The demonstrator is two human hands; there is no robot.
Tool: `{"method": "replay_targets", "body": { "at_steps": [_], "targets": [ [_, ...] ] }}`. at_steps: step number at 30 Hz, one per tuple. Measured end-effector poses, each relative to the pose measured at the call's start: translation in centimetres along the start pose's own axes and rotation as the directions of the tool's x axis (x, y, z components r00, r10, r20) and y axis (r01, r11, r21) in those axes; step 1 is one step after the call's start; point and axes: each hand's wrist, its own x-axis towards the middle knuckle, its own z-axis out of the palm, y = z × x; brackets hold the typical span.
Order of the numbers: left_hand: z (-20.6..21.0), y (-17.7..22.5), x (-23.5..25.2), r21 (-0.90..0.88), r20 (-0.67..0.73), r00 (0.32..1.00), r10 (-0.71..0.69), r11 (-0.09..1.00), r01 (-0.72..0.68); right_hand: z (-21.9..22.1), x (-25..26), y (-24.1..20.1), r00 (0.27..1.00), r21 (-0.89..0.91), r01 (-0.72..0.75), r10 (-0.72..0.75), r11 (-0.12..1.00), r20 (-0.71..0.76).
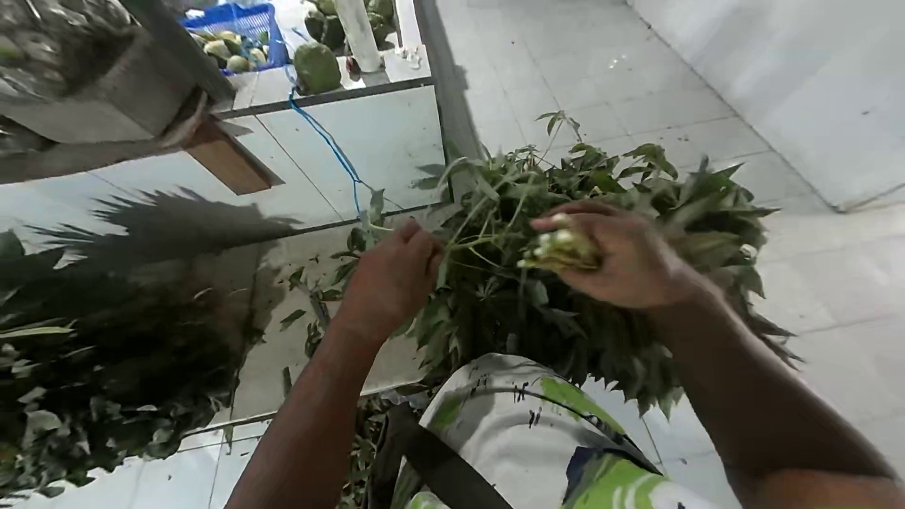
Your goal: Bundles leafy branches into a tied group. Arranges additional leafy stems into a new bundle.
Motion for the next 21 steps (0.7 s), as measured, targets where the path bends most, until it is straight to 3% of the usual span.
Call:
{"method": "replay_targets", "body": {
  "at_steps": [4,7,11,14,16,18,20,21],
  "targets": [
    [-1.0,1.1,0.2,0.056,0.020,0.982,0.185,0.981,-0.186,3.5,4.2,-0.7,0.974,-0.087,0.091,-0.070,0.992,0.217],
    [-1.0,0.9,0.1,0.129,-0.036,0.975,0.218,0.969,-0.212,5.2,5.4,-1.1,0.933,-0.108,-0.021,0.059,0.994,0.354],
    [1.2,0.9,-0.2,0.122,-0.223,0.974,0.037,0.993,-0.009,7.5,5.3,-1.9,0.909,-0.106,-0.209,0.233,0.972,0.345],
    [3.5,1.6,0.0,-0.152,-0.373,0.911,-0.175,0.980,0.127,8.3,5.2,-2.1,0.903,-0.080,-0.291,0.302,0.953,0.307],
    [4.4,1.9,0.1,-0.477,-0.344,0.882,-0.322,0.869,0.131,8.4,4.8,-1.6,0.915,-0.046,-0.278,0.279,0.960,0.291],
    [4.1,1.5,0.1,-0.754,-0.218,0.856,-0.470,0.638,0.158,7.9,4.2,-0.8,0.927,0.011,-0.260,0.246,0.966,0.284],
    [2.7,-0.3,-0.8,-0.884,-0.167,0.772,-0.614,0.440,0.159,6.7,3.2,0.5,0.942,0.060,-0.265,0.245,0.962,0.228],
    [1.9,-1.7,-2.3,-0.900,-0.221,0.720,-0.658,0.422,0.110,5.7,2.5,1.3,0.949,0.073,-0.272,0.255,0.960,0.184]
  ]
}}
